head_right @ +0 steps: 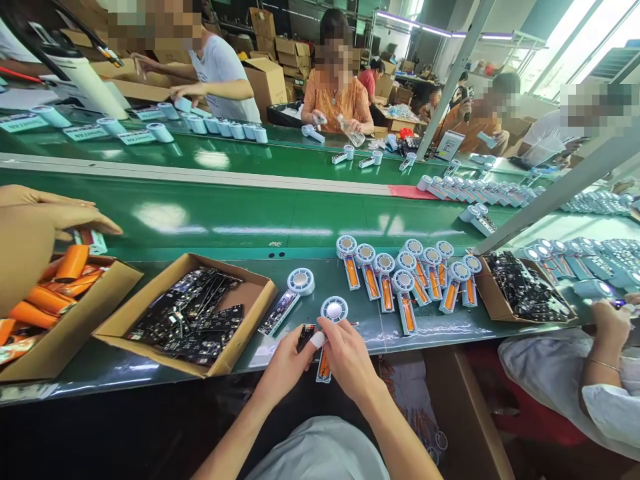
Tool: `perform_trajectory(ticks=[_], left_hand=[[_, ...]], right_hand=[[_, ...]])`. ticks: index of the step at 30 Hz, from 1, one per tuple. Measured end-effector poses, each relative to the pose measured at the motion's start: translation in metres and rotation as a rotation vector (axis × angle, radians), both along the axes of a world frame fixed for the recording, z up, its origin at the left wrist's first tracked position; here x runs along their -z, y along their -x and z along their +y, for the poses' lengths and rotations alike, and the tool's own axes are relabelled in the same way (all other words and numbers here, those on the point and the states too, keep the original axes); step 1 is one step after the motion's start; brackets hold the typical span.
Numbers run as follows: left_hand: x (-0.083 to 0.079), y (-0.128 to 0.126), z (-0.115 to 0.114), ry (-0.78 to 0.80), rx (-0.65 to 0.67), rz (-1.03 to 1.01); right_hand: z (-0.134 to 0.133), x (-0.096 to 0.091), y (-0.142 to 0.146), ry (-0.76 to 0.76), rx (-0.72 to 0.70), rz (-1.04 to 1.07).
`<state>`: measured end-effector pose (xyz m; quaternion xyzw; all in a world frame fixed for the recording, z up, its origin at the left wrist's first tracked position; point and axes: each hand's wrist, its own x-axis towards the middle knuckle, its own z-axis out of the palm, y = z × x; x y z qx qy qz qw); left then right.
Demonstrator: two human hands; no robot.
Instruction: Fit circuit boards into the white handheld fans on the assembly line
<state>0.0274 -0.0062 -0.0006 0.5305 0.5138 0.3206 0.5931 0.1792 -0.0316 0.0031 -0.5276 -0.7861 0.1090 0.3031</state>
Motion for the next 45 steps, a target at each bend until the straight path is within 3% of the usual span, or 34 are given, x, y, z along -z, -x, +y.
perform_trajectory(ticks=[8, 14, 21, 26, 36, 41, 45], left_hand=[[0.004, 0.003, 0.012, -0.009, 0.004, 0.017], [0.008, -0.001, 0.006, 0.044, 0.003, -0.072], [-0.001, 0.003, 0.0, 0.061, 0.003, -0.097], [0.001, 0.009, -0.007, -0.071, 0.071, 0.161], [0.007, 0.009, -0.01, -0.408, 0.09, 0.392], [0.01, 0.013, -0.02, -0.732, 0.199, 0.759], [0.008, 0.013, -0.024, -0.768, 0.247, 0.859]], right_hand=[[-0.004, -0.002, -0.001, 0.008, -0.024, -0.04], [-0.008, 0.002, -0.001, -0.075, 0.108, -0.109], [-0.004, 0.006, 0.001, -0.07, 0.115, 0.026], [-0.001, 0.003, 0.003, -0.069, 0.118, -0.022], [0.001, -0.015, 0.011, -0.094, 0.112, -0.403], [0.003, -0.018, 0.013, -0.008, 0.122, -0.38], [0.002, -0.016, 0.013, 0.04, 0.118, -0.365]])
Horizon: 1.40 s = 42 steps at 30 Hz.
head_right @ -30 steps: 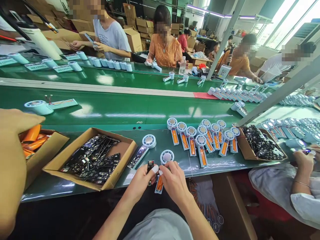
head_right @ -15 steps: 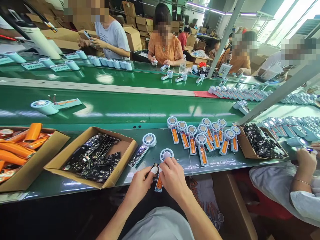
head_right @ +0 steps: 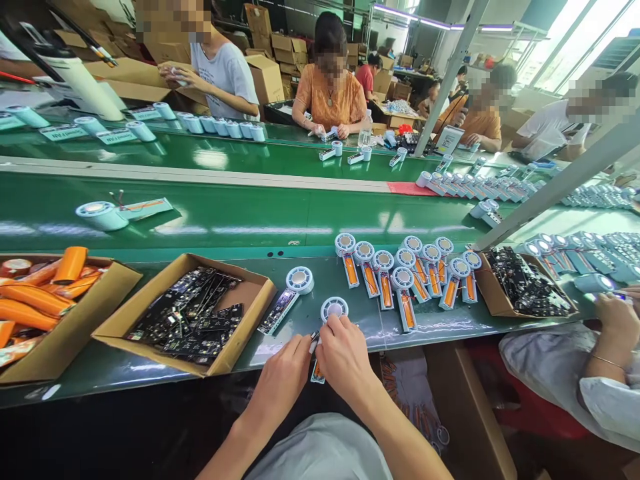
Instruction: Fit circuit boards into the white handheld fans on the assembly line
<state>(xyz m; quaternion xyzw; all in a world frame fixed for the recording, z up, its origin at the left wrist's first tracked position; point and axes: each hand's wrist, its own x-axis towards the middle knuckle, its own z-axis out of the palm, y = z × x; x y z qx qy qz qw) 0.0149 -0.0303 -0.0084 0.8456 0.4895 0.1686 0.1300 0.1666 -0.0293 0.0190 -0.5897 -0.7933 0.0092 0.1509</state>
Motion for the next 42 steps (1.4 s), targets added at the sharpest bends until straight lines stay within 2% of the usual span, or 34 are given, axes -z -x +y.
perform_trajectory(ticks=[3, 8, 14, 17, 21, 24, 26, 28, 30, 33, 36, 39, 42], left_hand=[[-0.004, 0.003, 0.006, 0.093, 0.013, -0.052], [-0.007, 0.015, 0.023, 0.307, 0.124, -0.298], [-0.007, 0.019, 0.033, 0.382, 0.213, -0.349], [-0.009, 0.019, 0.034, 0.385, 0.223, -0.383], [-0.004, 0.02, 0.028, 0.381, 0.145, -0.425], [0.004, 0.02, 0.019, 0.374, 0.017, -0.422], [0.008, 0.019, 0.012, 0.389, -0.055, -0.424], [0.011, 0.016, 0.006, 0.415, -0.106, -0.457], [0.011, 0.013, 0.002, 0.431, -0.142, -0.513], [0.008, 0.009, -0.003, 0.421, -0.164, -0.59], [0.003, 0.005, -0.005, 0.399, -0.165, -0.649], [-0.003, 0.003, -0.004, 0.39, -0.162, -0.684], [-0.008, 0.004, -0.001, 0.453, -0.171, -0.686]], right_hand=[[0.0, 0.001, -0.003, 0.033, -0.017, 0.058], [0.002, -0.002, -0.015, 0.104, -0.036, 0.209], [0.004, 0.0, -0.023, 0.135, -0.151, 0.342], [0.003, 0.003, -0.021, 0.077, -0.126, 0.343], [-0.007, 0.0, -0.024, 0.061, -0.013, 0.351], [-0.019, -0.006, -0.034, 0.183, 0.191, 0.391], [-0.024, -0.009, -0.039, 0.273, 0.25, 0.447], [-0.024, -0.01, -0.04, 0.279, 0.239, 0.535], [-0.02, -0.009, -0.035, 0.188, 0.198, 0.624], [-0.011, -0.004, -0.023, 0.057, 0.06, 0.715], [-0.004, 0.002, -0.011, 0.079, -0.024, 0.773], [-0.001, 0.005, -0.004, 0.139, -0.008, 0.803], [-0.002, 0.004, -0.003, 0.112, -0.012, 0.803]])
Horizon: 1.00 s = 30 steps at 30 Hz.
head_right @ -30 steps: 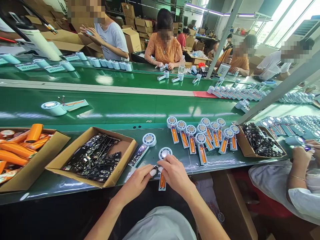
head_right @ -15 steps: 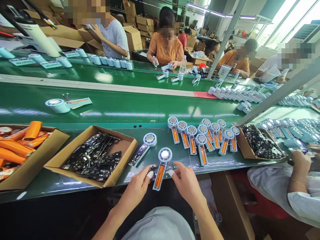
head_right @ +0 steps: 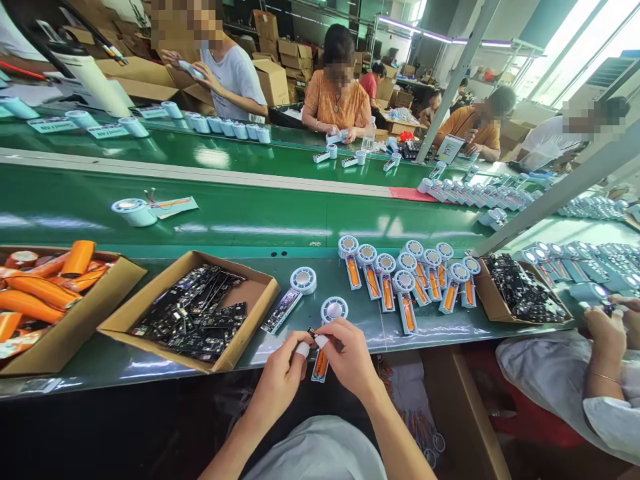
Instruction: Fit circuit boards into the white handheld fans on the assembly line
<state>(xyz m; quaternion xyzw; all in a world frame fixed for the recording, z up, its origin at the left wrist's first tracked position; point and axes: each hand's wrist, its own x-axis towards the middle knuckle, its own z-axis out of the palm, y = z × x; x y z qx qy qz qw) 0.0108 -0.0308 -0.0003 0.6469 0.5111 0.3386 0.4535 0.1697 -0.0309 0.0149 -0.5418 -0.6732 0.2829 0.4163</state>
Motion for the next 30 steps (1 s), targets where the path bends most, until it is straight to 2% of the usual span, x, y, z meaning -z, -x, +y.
perform_trajectory(ticks=[4, 9, 11, 16, 19, 22, 25, 30], left_hand=[[-0.007, 0.001, 0.006, 0.08, -0.004, -0.032], [-0.011, -0.001, 0.014, -0.014, 0.063, -0.037], [-0.01, -0.003, 0.016, 0.004, 0.064, -0.05], [-0.002, -0.003, 0.011, 0.12, 0.013, -0.138], [0.001, -0.003, 0.007, 0.123, -0.036, -0.146], [0.0, -0.003, 0.005, 0.114, -0.037, -0.102], [-0.001, -0.003, 0.003, 0.064, -0.027, -0.075], [0.007, -0.003, 0.001, -0.199, -0.046, 0.018]], right_hand=[[-0.003, 0.0, -0.002, -0.081, 0.002, -0.113], [-0.007, 0.004, -0.003, -0.153, -0.056, -0.351], [-0.008, 0.006, -0.003, -0.168, -0.074, -0.368], [-0.005, 0.009, -0.003, -0.206, 0.056, -0.327], [-0.003, 0.004, -0.003, -0.237, 0.081, -0.484], [-0.003, -0.004, -0.003, -0.244, 0.028, -0.654], [-0.003, -0.011, -0.002, -0.233, -0.013, -0.78], [-0.004, -0.006, 0.005, -0.287, 0.031, -0.89]])
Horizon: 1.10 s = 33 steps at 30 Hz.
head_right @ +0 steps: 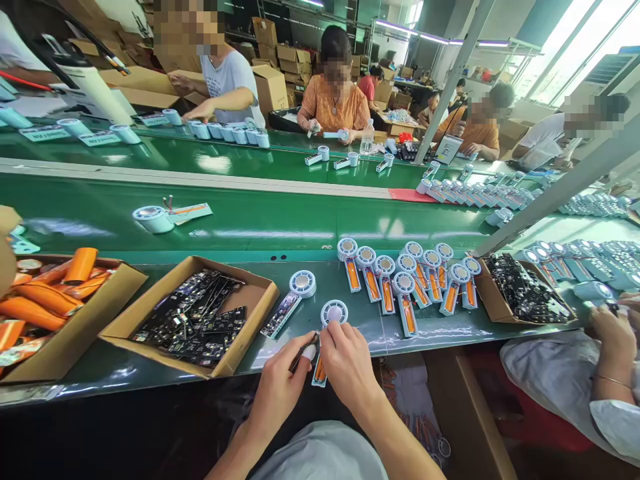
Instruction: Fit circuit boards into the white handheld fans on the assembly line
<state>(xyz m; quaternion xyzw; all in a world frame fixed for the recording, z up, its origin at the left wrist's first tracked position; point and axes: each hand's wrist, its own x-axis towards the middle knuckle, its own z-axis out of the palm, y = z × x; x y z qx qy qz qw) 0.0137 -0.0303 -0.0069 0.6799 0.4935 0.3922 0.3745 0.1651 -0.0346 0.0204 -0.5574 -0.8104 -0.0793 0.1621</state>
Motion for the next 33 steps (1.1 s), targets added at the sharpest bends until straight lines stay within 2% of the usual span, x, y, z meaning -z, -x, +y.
perform_trajectory(ticks=[3, 6, 8, 11, 17, 20, 23, 28, 31, 33], left_hand=[[0.001, 0.0, 0.001, -0.028, -0.003, -0.005], [-0.004, 0.002, 0.005, 0.136, 0.016, -0.066], [-0.008, 0.004, 0.01, 0.252, 0.041, -0.147], [-0.011, 0.009, 0.016, 0.327, 0.08, -0.249], [-0.006, 0.017, 0.027, 0.411, 0.176, -0.359], [-0.002, 0.019, 0.03, 0.42, 0.205, -0.381], [0.0, 0.019, 0.031, 0.405, 0.215, -0.354], [-0.009, 0.019, 0.028, 0.329, 0.21, -0.222], [-0.013, 0.019, 0.023, 0.284, 0.13, -0.083], [-0.012, 0.019, 0.018, 0.297, 0.118, -0.028]], right_hand=[[0.0, 0.007, 0.003, -0.046, -0.018, 0.062], [0.004, 0.01, -0.001, -0.012, -0.055, 0.27], [0.009, 0.009, -0.005, 0.063, -0.072, 0.429], [0.014, 0.003, -0.011, 0.205, -0.071, 0.567], [0.019, -0.013, -0.019, 0.44, -0.023, 0.624], [0.021, -0.015, -0.02, 0.506, -0.056, 0.644], [0.02, -0.008, -0.017, 0.481, -0.072, 0.663], [0.013, 0.007, -0.014, 0.282, -0.026, 0.689], [0.001, 0.007, -0.022, 0.219, 0.121, 0.702], [-0.009, 0.005, -0.028, 0.28, 0.235, 0.68]])
